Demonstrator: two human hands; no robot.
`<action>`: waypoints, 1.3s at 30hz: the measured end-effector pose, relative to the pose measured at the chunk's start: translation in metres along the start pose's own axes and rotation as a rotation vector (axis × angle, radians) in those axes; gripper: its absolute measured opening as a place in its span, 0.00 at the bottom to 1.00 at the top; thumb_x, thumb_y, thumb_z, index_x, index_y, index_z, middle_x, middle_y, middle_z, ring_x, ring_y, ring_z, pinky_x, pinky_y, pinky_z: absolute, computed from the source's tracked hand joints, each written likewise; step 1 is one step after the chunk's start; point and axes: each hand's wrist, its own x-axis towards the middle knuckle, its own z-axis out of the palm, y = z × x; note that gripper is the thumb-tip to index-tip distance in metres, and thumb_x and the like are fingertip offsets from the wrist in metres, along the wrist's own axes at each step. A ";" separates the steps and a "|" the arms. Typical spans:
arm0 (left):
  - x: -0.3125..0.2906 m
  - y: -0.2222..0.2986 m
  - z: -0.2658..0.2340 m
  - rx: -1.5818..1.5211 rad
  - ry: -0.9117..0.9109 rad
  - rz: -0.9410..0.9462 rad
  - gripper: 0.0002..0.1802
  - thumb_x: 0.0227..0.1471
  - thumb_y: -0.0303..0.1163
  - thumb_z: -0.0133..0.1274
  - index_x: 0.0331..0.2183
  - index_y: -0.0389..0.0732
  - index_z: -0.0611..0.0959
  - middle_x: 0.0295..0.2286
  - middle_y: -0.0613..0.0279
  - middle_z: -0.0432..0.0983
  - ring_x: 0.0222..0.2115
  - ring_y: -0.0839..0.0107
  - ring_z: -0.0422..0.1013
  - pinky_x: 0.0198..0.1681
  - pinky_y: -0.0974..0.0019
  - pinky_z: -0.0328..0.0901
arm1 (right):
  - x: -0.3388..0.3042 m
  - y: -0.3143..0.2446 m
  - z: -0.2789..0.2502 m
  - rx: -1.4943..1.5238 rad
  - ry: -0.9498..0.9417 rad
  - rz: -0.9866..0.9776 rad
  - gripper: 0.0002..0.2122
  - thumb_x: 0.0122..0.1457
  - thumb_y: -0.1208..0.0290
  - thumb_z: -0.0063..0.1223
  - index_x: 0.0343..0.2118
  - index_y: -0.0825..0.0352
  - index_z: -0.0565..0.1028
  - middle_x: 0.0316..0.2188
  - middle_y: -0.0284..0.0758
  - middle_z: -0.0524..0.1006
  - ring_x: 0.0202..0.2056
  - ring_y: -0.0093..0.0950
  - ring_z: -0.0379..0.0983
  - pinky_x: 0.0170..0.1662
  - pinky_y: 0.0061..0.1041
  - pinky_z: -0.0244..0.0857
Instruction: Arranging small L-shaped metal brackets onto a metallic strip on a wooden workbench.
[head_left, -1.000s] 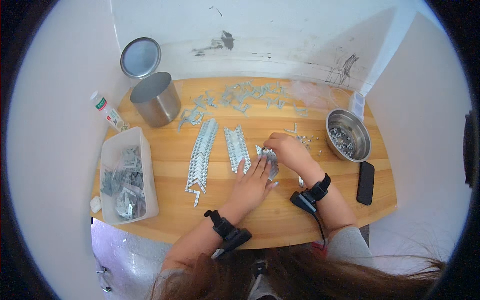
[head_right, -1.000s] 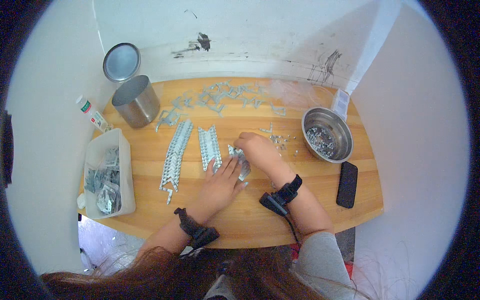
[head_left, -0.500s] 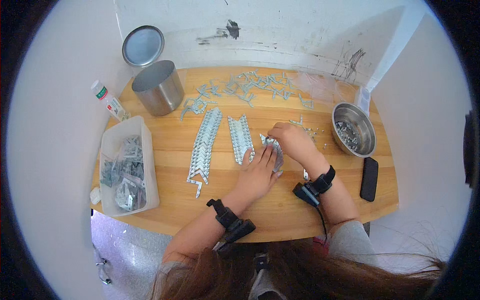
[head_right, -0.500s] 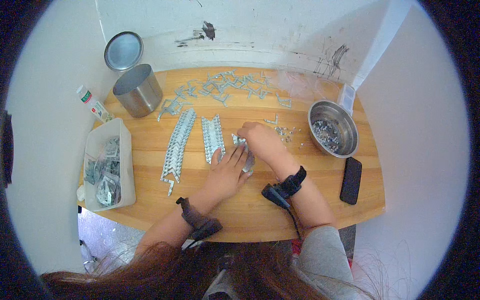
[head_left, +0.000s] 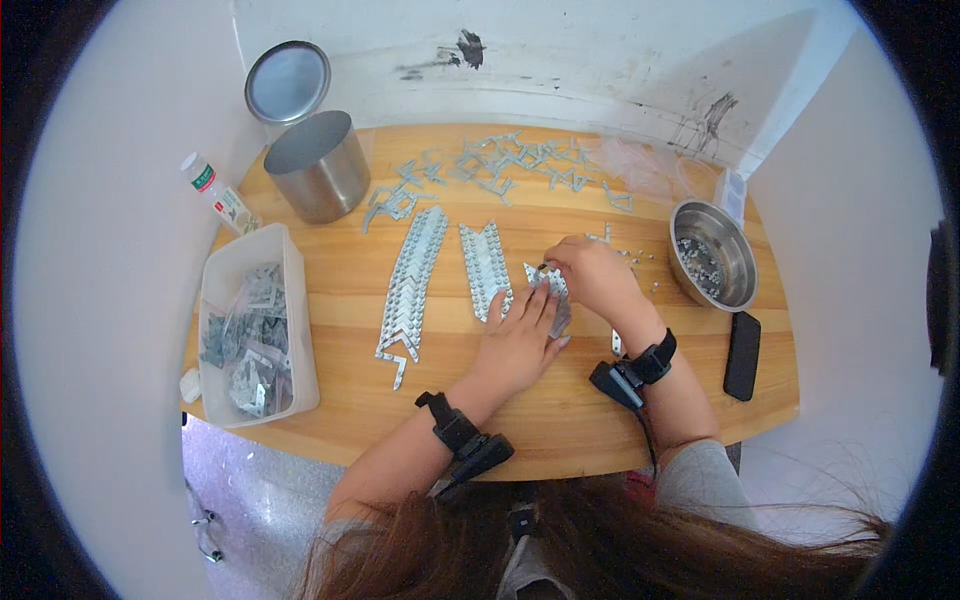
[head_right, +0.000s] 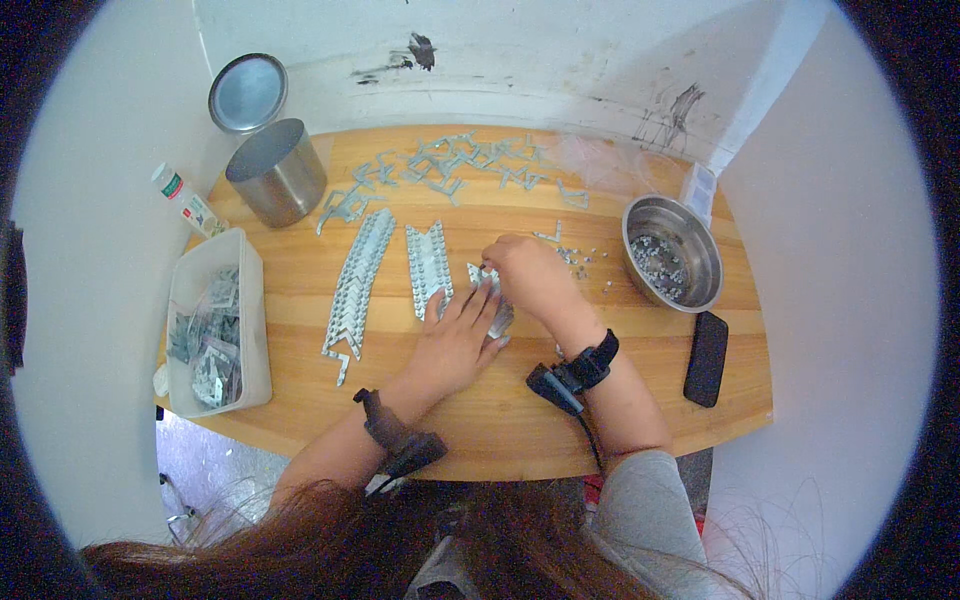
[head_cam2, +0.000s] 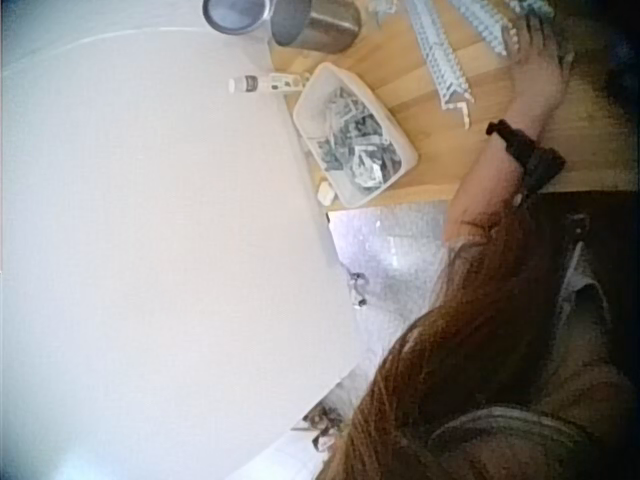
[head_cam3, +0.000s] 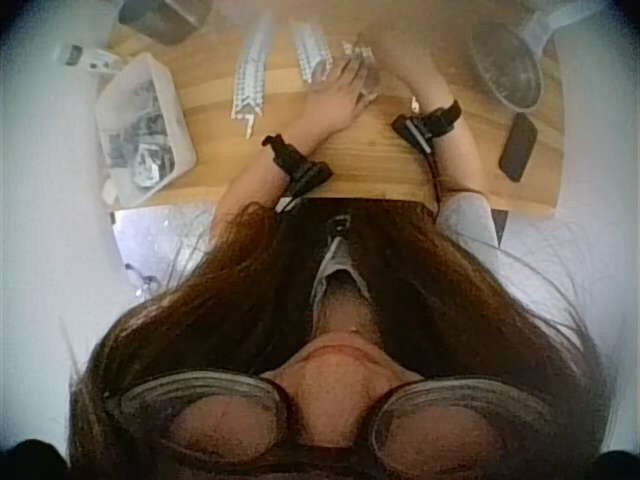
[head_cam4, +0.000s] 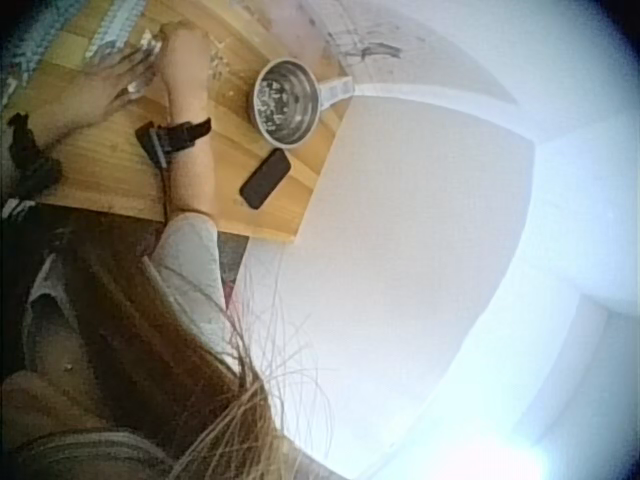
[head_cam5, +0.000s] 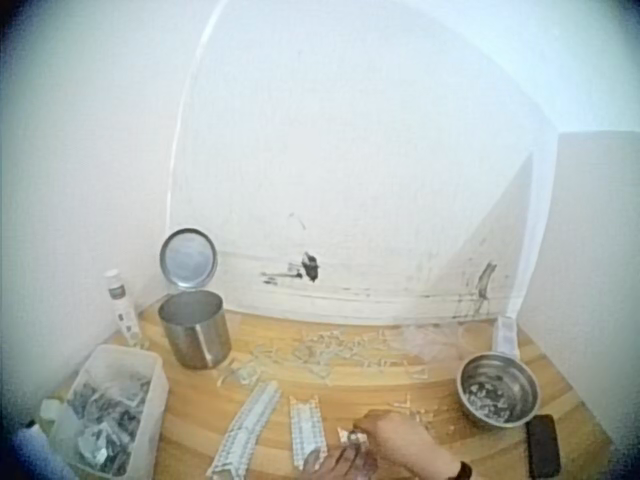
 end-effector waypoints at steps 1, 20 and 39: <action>0.000 0.000 -0.001 -0.005 -0.004 -0.003 0.32 0.55 0.47 0.45 0.54 0.35 0.67 0.57 0.53 0.59 0.56 0.61 0.56 0.58 0.45 0.43 | 0.000 0.000 0.000 0.001 -0.001 0.000 0.04 0.51 0.74 0.52 0.28 0.66 0.77 0.27 0.39 0.77 0.32 0.41 0.73 0.34 0.36 0.68; 0.007 -0.010 -0.018 -0.501 0.343 -0.414 0.20 0.46 0.33 0.59 0.42 0.37 0.77 0.35 0.54 0.76 0.33 0.58 0.71 0.38 0.58 0.64 | -0.001 -0.015 -0.029 0.440 -0.065 0.233 0.07 0.51 0.75 0.54 0.32 0.67 0.79 0.28 0.42 0.78 0.32 0.38 0.76 0.36 0.32 0.68; 0.008 -0.012 -0.026 -0.446 0.359 -0.210 0.06 0.47 0.28 0.57 0.30 0.38 0.84 0.25 0.56 0.78 0.30 0.58 0.72 0.35 0.59 0.63 | -0.006 -0.031 -0.047 0.286 -0.143 0.042 0.06 0.50 0.74 0.53 0.29 0.67 0.80 0.27 0.41 0.79 0.31 0.40 0.76 0.36 0.33 0.69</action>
